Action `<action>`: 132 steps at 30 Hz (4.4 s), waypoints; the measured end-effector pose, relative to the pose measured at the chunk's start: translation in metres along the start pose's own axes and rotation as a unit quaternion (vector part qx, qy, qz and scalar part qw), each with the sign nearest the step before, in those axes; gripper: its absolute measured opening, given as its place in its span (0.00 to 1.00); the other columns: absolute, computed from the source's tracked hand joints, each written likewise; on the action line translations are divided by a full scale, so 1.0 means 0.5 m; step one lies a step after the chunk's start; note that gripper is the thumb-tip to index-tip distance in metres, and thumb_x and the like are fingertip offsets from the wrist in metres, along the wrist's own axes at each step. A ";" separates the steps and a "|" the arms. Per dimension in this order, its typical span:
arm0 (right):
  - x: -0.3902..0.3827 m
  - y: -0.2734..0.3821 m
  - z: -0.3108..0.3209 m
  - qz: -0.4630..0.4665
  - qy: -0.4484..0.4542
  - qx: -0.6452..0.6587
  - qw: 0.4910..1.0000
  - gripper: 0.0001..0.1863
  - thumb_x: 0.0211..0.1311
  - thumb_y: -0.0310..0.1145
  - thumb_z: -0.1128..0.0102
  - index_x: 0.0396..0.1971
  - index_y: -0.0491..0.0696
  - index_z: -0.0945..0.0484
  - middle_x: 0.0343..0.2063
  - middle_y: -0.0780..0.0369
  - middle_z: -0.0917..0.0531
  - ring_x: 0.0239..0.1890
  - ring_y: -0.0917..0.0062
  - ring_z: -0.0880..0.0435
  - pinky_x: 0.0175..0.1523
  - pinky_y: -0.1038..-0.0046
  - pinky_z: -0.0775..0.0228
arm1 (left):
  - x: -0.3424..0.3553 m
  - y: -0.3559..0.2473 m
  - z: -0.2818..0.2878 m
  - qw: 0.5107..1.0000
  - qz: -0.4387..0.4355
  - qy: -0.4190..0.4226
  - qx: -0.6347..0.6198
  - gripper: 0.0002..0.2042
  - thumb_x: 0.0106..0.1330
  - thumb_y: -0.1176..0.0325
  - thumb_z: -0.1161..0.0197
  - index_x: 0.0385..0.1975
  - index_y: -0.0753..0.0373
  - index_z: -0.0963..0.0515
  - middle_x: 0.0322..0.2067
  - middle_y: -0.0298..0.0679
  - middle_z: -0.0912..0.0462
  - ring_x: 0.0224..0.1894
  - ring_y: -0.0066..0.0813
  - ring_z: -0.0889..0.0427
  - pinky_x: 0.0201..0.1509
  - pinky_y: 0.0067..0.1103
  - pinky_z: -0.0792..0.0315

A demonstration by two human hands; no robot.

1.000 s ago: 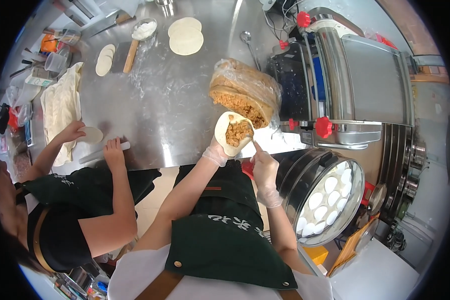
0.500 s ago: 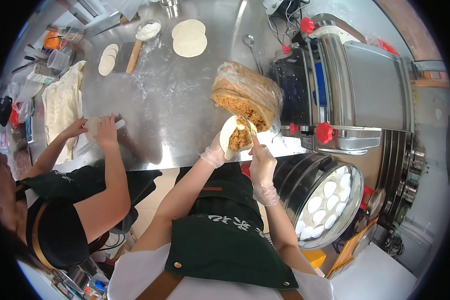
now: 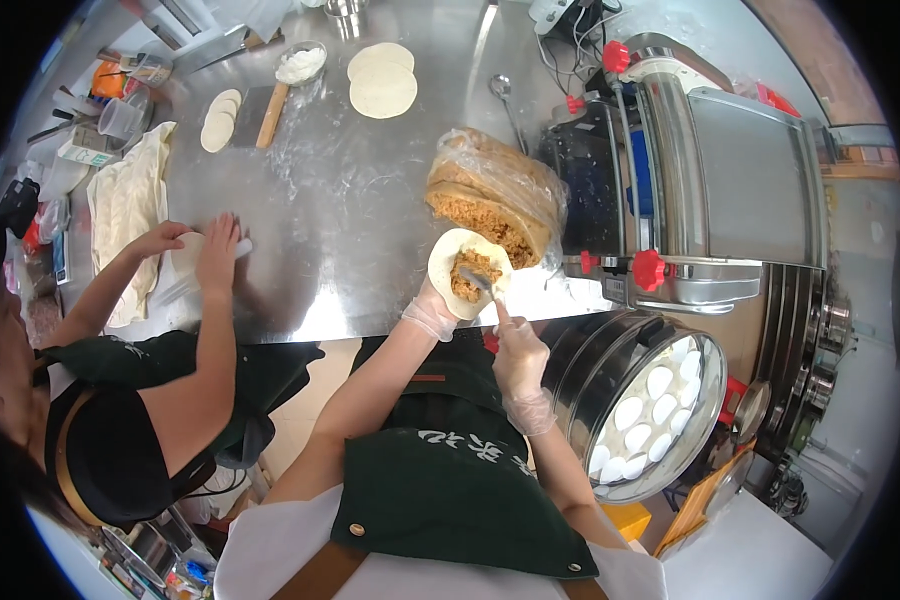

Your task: Filling dough wrappers with a meat mixture, folding them into pleated buns, and placing them into a steamer tray.

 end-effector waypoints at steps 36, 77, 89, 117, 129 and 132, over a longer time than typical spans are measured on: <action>-0.028 -0.161 -0.157 -0.466 -0.136 0.353 0.800 0.19 0.60 0.20 0.52 0.50 0.41 0.20 0.19 0.65 0.21 0.23 0.84 0.27 0.32 0.80 0.34 | 0.011 -0.033 0.202 1.000 -0.022 -0.018 -0.009 0.17 0.72 0.57 0.56 0.51 0.59 0.26 0.49 0.43 0.20 0.51 0.43 0.21 0.55 0.41 0.25; -0.034 -0.162 -0.098 -0.325 -0.087 0.299 0.893 0.22 0.60 0.18 0.51 0.54 0.45 0.23 0.21 0.69 0.24 0.25 0.86 0.30 0.37 0.81 0.33 | 0.064 0.005 0.090 0.994 -0.015 -0.096 0.046 0.13 0.68 0.58 0.51 0.36 0.60 0.23 0.35 0.39 0.18 0.38 0.38 0.18 0.41 0.36 0.21; -0.036 -0.055 -0.058 -0.035 -0.104 -0.136 0.985 0.33 0.46 0.19 0.43 0.58 0.51 0.26 0.23 0.62 0.23 0.21 0.72 0.22 0.24 0.70 0.28 | 0.079 0.030 0.040 0.998 0.023 -0.009 0.054 0.13 0.68 0.58 0.51 0.35 0.60 0.25 0.31 0.37 0.20 0.33 0.32 0.19 0.37 0.30 0.21; 0.009 0.053 0.037 0.022 -0.079 -0.096 0.992 0.31 0.44 0.17 0.44 0.55 0.48 0.24 0.23 0.62 0.25 0.20 0.73 0.23 0.23 0.71 0.30 | -0.027 -0.008 -0.045 0.999 -0.038 0.015 0.035 0.18 0.72 0.54 0.53 0.49 0.61 0.26 0.47 0.44 0.20 0.49 0.41 0.20 0.53 0.37 0.22; 0.018 0.068 0.066 -0.069 -0.057 0.148 0.985 0.25 0.56 0.13 0.51 0.55 0.44 0.24 0.20 0.62 0.25 0.21 0.78 0.26 0.29 0.77 0.29 | -0.026 -0.019 -0.058 0.998 -0.032 0.028 0.041 0.18 0.72 0.55 0.53 0.49 0.61 0.27 0.47 0.46 0.20 0.49 0.42 0.20 0.52 0.39 0.23; 0.004 0.068 0.038 -0.090 -0.009 0.195 0.977 0.25 0.60 0.13 0.54 0.57 0.45 0.25 0.19 0.65 0.27 0.22 0.83 0.28 0.29 0.80 0.31 | -0.020 -0.015 -0.073 0.991 -0.023 0.129 0.034 0.18 0.72 0.55 0.53 0.50 0.61 0.27 0.46 0.45 0.21 0.50 0.42 0.21 0.53 0.38 0.23</action>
Point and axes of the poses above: each hand's wrist, its own x-axis towards the middle knuckle, its own z-axis out of the back of the hand, y = z × x, the point moved 5 cm from there along x, towards the middle knuckle
